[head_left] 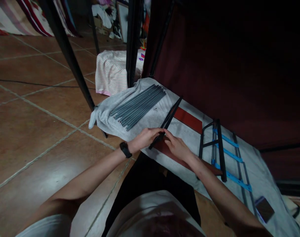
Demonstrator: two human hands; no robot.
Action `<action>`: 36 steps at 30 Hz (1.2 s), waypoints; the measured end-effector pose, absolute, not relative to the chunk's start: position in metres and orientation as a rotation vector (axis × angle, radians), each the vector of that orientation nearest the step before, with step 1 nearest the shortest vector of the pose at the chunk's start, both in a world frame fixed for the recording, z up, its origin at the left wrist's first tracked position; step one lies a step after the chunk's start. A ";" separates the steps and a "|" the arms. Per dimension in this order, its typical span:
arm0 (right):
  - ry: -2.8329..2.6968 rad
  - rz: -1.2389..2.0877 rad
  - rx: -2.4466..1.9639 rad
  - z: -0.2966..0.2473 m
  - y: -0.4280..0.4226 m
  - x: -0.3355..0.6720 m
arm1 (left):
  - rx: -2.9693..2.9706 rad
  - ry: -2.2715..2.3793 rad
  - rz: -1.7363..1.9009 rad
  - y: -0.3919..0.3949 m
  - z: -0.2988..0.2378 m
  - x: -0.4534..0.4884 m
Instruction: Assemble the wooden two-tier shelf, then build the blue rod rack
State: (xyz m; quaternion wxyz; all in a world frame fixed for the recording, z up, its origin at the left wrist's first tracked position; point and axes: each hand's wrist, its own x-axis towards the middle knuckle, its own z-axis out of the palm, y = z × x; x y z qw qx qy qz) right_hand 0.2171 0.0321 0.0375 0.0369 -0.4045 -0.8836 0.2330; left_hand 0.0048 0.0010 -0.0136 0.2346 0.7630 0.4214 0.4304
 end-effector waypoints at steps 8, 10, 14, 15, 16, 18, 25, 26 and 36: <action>-2.858 0.652 -1.194 0.050 0.028 0.212 | 2.015 1.283 1.191 -0.011 -0.007 0.016; -2.860 0.629 -1.216 0.052 0.028 0.210 | 2.006 1.317 1.193 -0.014 -0.006 0.020; -2.872 0.600 -1.216 0.054 0.029 0.209 | 1.971 1.397 1.213 -0.017 -0.008 0.026; -2.875 0.601 -1.201 0.054 0.029 0.209 | 1.955 1.414 1.215 -0.018 -0.009 0.028; -2.877 0.608 -1.185 0.054 0.029 0.209 | 1.931 1.433 1.221 -0.018 -0.009 0.029; -2.871 0.628 -1.167 0.055 0.029 0.210 | 1.859 1.474 1.267 -0.019 -0.011 0.033; -2.848 0.680 -1.150 0.057 0.031 0.211 | 1.443 1.364 1.487 -0.023 -0.013 0.045; -2.845 0.686 -1.145 0.057 0.031 0.211 | 1.376 1.336 1.511 -0.023 -0.013 0.046; -2.811 0.682 -1.140 0.057 0.029 0.214 | 0.957 1.398 1.411 -0.009 -0.008 0.038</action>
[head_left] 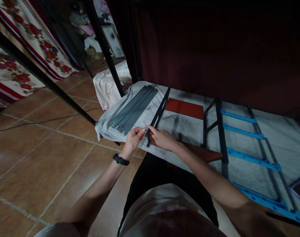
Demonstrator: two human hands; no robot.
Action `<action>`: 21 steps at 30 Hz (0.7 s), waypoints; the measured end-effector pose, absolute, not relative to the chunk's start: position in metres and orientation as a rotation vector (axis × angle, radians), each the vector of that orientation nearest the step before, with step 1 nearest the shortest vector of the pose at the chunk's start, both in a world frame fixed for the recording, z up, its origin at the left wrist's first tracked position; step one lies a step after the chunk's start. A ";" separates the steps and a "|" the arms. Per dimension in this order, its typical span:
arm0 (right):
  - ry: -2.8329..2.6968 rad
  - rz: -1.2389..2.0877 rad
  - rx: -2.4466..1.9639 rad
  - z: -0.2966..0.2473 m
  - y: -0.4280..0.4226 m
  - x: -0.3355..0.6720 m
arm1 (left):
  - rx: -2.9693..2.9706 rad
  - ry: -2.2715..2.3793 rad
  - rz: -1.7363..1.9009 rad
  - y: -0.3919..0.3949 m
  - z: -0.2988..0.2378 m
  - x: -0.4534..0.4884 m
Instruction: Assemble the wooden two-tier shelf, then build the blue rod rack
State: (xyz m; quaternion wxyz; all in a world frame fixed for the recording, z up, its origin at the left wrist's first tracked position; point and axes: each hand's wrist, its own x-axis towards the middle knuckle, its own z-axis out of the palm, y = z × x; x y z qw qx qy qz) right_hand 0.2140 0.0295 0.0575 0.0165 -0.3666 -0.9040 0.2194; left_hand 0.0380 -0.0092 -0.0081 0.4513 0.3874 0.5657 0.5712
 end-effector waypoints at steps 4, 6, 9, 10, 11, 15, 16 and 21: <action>-2.782 0.746 -1.111 0.057 0.032 0.216 | 0.822 1.325 1.400 -0.009 -0.004 0.037; -2.765 0.781 -1.097 0.056 0.033 0.217 | 0.812 1.314 1.413 -0.010 -0.002 0.037; -2.748 0.819 -1.074 0.055 0.035 0.218 | 0.809 1.289 1.401 -0.012 0.002 0.036; -2.745 0.828 -1.065 0.054 0.035 0.218 | 0.796 1.274 1.392 -0.012 0.003 0.035; -2.742 0.833 -1.060 0.054 0.035 0.218 | 0.778 1.257 1.382 -0.013 0.005 0.035; -2.733 0.828 -1.054 0.053 0.035 0.217 | 0.711 1.239 1.360 -0.014 0.007 0.037; -2.734 0.827 -1.058 0.053 0.035 0.217 | 0.705 1.260 1.368 -0.013 0.006 0.039; -2.740 0.825 -1.086 0.057 0.033 0.219 | 0.778 1.359 1.471 -0.011 0.001 0.046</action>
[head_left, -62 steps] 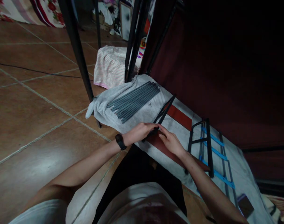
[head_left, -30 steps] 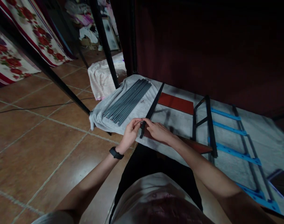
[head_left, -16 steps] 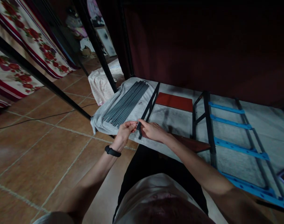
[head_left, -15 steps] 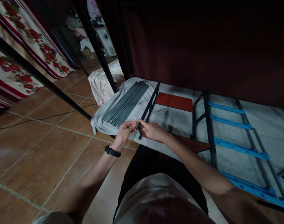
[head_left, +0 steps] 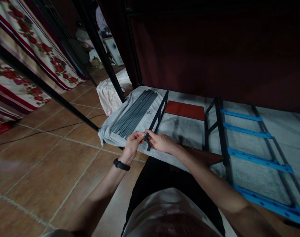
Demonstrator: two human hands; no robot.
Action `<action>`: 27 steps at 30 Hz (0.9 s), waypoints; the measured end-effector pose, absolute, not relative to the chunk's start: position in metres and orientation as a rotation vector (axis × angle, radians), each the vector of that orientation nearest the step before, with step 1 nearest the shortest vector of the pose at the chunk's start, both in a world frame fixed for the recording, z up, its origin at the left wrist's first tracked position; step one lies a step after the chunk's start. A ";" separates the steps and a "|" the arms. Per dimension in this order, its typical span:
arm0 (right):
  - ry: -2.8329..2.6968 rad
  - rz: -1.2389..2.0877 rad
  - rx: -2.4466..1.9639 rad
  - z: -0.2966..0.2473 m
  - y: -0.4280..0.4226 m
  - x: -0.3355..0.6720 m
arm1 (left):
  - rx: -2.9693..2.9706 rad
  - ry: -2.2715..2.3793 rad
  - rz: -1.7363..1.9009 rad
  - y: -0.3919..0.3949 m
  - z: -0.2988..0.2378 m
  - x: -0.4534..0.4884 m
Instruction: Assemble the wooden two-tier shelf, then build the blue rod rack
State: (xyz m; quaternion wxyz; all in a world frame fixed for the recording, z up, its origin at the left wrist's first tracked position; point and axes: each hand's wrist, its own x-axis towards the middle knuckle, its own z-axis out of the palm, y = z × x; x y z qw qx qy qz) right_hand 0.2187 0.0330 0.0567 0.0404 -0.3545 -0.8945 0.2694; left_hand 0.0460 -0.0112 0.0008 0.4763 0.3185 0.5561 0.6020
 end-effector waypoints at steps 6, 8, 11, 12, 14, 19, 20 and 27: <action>-2.702 0.758 -1.078 0.057 0.022 0.227 | 0.754 1.340 1.497 -0.012 0.003 0.048; -2.706 0.711 -1.095 0.056 0.019 0.228 | 0.744 1.325 1.502 -0.013 0.003 0.048; -2.710 0.701 -1.118 0.056 0.017 0.227 | 0.769 1.314 1.508 -0.013 0.003 0.048; -2.707 0.707 -1.116 0.056 0.017 0.227 | 0.775 1.314 1.509 -0.013 0.002 0.048; -2.697 0.716 -1.099 0.056 0.019 0.226 | 0.769 1.306 1.501 -0.014 0.003 0.048; -2.686 0.719 -1.066 0.057 0.022 0.226 | 0.678 1.258 1.494 -0.016 0.006 0.048; -2.687 0.723 -1.061 0.057 0.023 0.225 | 0.665 1.261 1.504 -0.016 0.006 0.049; -2.667 0.755 -1.072 0.057 0.023 0.226 | 0.762 1.371 1.542 -0.012 -0.004 0.049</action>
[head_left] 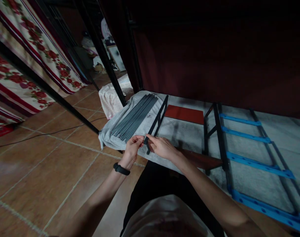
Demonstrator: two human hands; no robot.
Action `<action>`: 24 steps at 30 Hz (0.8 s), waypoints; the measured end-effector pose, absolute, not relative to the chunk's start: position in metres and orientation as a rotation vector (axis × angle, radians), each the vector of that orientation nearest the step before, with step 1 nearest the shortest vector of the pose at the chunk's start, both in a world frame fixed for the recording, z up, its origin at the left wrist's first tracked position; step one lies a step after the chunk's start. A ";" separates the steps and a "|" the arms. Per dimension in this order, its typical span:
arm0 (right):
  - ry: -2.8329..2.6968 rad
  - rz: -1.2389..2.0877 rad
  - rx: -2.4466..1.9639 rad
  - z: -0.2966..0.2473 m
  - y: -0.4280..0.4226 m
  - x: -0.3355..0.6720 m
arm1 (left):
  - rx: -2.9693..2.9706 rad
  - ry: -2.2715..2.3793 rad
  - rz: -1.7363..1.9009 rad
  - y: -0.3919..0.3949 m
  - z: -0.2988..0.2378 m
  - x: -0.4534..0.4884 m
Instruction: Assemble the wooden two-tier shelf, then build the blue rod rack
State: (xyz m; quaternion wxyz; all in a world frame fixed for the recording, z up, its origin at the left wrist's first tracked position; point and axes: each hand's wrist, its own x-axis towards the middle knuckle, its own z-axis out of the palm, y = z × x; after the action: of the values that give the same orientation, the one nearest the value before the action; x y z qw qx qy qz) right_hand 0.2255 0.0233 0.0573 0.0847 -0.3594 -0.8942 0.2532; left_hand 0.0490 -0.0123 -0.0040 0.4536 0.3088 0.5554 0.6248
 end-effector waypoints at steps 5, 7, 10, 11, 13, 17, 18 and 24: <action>-2.687 0.743 -1.070 0.057 0.025 0.224 | 0.792 1.298 1.543 -0.019 0.000 0.049; -2.710 0.732 -1.077 0.057 0.025 0.222 | 0.746 1.279 1.513 -0.020 0.002 0.048; -2.726 0.731 -1.081 0.058 0.026 0.220 | 0.663 1.263 1.485 -0.019 0.004 0.047; -2.723 0.736 -1.075 0.058 0.025 0.220 | 0.650 1.269 1.491 -0.017 0.003 0.047; -2.711 0.753 -1.069 0.057 0.026 0.220 | 0.651 1.287 1.512 -0.014 0.001 0.048; -2.670 0.880 -1.081 0.055 0.030 0.221 | 0.691 1.293 1.553 -0.010 -0.004 0.050; -2.655 0.917 -1.084 0.054 0.031 0.221 | 0.694 1.290 1.558 -0.010 -0.004 0.050; -2.646 0.953 -1.061 0.052 0.036 0.221 | 0.659 1.266 1.550 -0.012 -0.003 0.050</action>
State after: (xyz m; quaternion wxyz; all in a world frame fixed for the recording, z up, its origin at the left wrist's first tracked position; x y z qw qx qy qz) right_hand 0.2207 0.0363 0.0517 0.0678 -0.3522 -0.8782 0.3164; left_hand 0.0497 -0.0120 -0.0033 0.4944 0.2719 0.5223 0.6394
